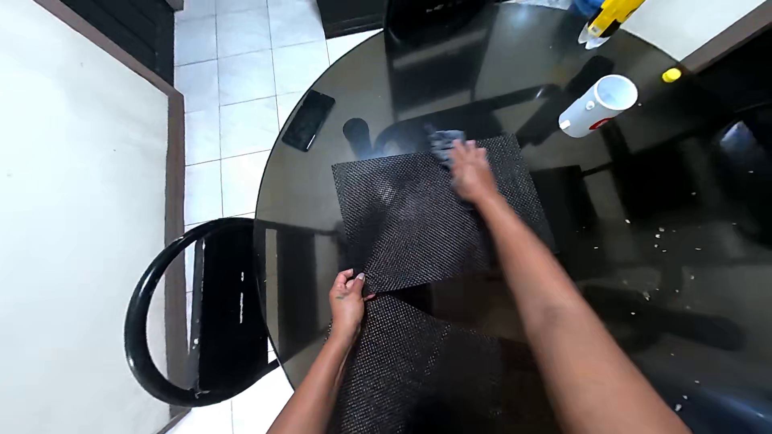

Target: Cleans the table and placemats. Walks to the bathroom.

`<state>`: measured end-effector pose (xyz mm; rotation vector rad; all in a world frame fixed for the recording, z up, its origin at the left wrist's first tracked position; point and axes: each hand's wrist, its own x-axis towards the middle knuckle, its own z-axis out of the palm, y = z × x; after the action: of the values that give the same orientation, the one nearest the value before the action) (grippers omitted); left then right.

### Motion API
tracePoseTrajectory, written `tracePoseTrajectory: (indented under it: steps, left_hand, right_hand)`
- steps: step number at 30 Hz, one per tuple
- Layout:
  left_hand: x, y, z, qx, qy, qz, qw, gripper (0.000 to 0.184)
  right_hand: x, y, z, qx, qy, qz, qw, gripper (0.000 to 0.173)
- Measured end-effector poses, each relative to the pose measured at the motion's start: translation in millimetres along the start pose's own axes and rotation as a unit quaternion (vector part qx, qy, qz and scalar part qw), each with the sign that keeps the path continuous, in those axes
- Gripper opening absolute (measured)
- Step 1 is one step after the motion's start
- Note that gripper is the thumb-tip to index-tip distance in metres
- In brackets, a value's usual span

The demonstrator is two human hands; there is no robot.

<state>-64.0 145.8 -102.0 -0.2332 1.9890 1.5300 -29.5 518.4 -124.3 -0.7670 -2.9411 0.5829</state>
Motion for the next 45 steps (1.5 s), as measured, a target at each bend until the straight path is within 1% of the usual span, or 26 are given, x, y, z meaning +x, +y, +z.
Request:
tracePoseTrajectory:
  steps: [2,4,5,7,9,10,12,13,15,16,18,20,22,24,26,29,30,31,33,34,36,38,40,42,43,45]
  left_hand:
    - [1.1,-2.4,0.2,0.0,0.0,0.012,1.0,0.021]
    - [2.9,-4.3,1.3,0.005,-0.002,0.027,1.0,0.023]
    - [2.1,-4.8,1.9,0.006,0.0,0.031,1.0,0.023]
    - [0.3,-4.8,1.8,0.008,0.003,0.038,0.999,0.023]
    - [0.2,-5.2,1.8,0.016,0.007,0.045,0.999,0.024]
    - [0.3,-5.6,1.8,0.019,0.006,0.045,0.999,0.024]
    - [0.9,-4.9,1.7,0.02,0.004,0.045,0.999,0.025]
    - [1.1,-5.7,1.2,0.02,0.004,0.048,0.999,0.024]
    - [2.5,-10.6,-0.1,0.021,0.008,0.065,0.998,0.023]
    - [4.2,-12.6,-1.2,0.022,0.013,0.076,0.997,0.022]
    - [5.7,-13.7,-3.5,0.02,0.023,0.092,0.995,0.02]
    - [2.6,-14.1,-4.4,0.022,0.023,0.092,0.995,0.02]
    - [3.2,-12.2,-2.2,0.022,0.024,0.089,0.996,0.019]
    - [3.4,-12.3,-2.5,0.018,0.022,0.086,0.996,0.019]
    - [4.7,-14.9,-5.6,0.013,0.008,0.086,0.996,0.022]
    - [6.9,-13.4,-3.6,0.003,0.001,0.088,0.996,0.023]
    - [6.1,-11.4,-1.6,-0.004,-0.001,0.081,0.997,0.023]
    - [5.4,-9.9,-0.7,-0.008,-0.003,0.073,0.997,0.024]
    - [5.3,-7.1,-1.1,-0.003,-0.01,0.065,0.998,0.028]
    - [5.7,-7.2,-1.5,0.002,-0.017,0.061,0.998,0.029]
    - [8.4,-8.3,-4.4,0.0,-0.037,0.049,0.998,0.03]
    - [11.9,-5.5,-6.4,-0.007,-0.051,0.04,0.998,0.029]
    - [11.9,-5.3,-10.7,0.003,-0.064,0.042,0.997,0.026]
    - [13.6,-8.4,-11.5,0.02,-0.065,0.059,0.996,0.023]
    - [15.4,-7.8,-12.0,0.025,-0.063,0.066,0.996,0.023]
    - [15.0,-6.0,-12.1,0.021,-0.049,0.072,0.996,0.022]
  right_hand:
    - [-28.4,75.0,-27.8,-0.008,0.033,0.07,0.997,0.051]
    - [-65.8,133.6,-47.9,-0.022,0.062,0.146,0.987,0.046]
    - [-84.9,149.7,-56.2,-0.027,0.08,0.191,0.978,0.044]
    - [-109.4,155.5,-64.6,-0.017,0.13,0.252,0.959,0.041]
    - [-109.5,120.4,-62.5,-0.01,0.175,0.226,0.958,0.042]
    - [-107.0,83.4,-56.9,-0.013,0.179,0.192,0.965,0.043]
    - [-107.7,-17.7,-28.9,-0.011,0.164,0.124,0.978,0.041]
    - [-114.0,-75.2,-7.0,0.006,0.138,0.096,0.986,0.043]
    - [-130.9,-170.9,43.5,0.066,0.038,0.04,0.996,0.067]
    - [-135.7,-195.5,67.1,0.065,-0.013,-0.004,0.998,0.065]
    - [-133.5,-203.0,78.7,0.06,-0.077,-0.044,0.994,0.054]
    - [-135.8,-180.4,70.6,0.07,-0.075,-0.036,0.994,0.05]
    - [-147.4,-140.7,54.5,0.074,-0.041,0.01,0.996,0.049]
    - [-167.4,-83.9,34.6,0.054,0.02,0.078,0.995,0.049]
    - [-188.2,-8.6,16.4,0.014,0.079,0.153,0.985,0.049]
    - [-217.9,103.5,-22.7,-0.024,0.122,0.237,0.964,0.047]
    - [-225.4,126.4,-37.6,-0.027,0.128,0.258,0.957,0.046]
    - [-227.7,134.7,-50.9,-0.024,0.144,0.265,0.953,0.044]
    - [-218.0,108.6,-65.7,-0.014,0.204,0.231,0.951,0.042]
    - [-210.6,77.9,-69.8,-0.005,0.219,0.201,0.955,0.042]
    - [-198.7,-10.3,-65.4,-0.004,0.206,0.152,0.967,0.041]
    - [-187.3,-107.4,-35.4,-0.012,0.176,0.091,0.98,0.036]
    - [-179.9,-180.7,24.4,0.011,0.106,0.005,0.994,0.033]
    - [-170.2,-205.1,78.4,0.041,-0.005,-0.052,0.998,0.041]
    - [-165.4,-204.4,85.4,0.058,-0.048,-0.052,0.996,0.043]
    - [-164.6,-188.5,82.2,0.085,-0.054,-0.029,0.994,0.045]
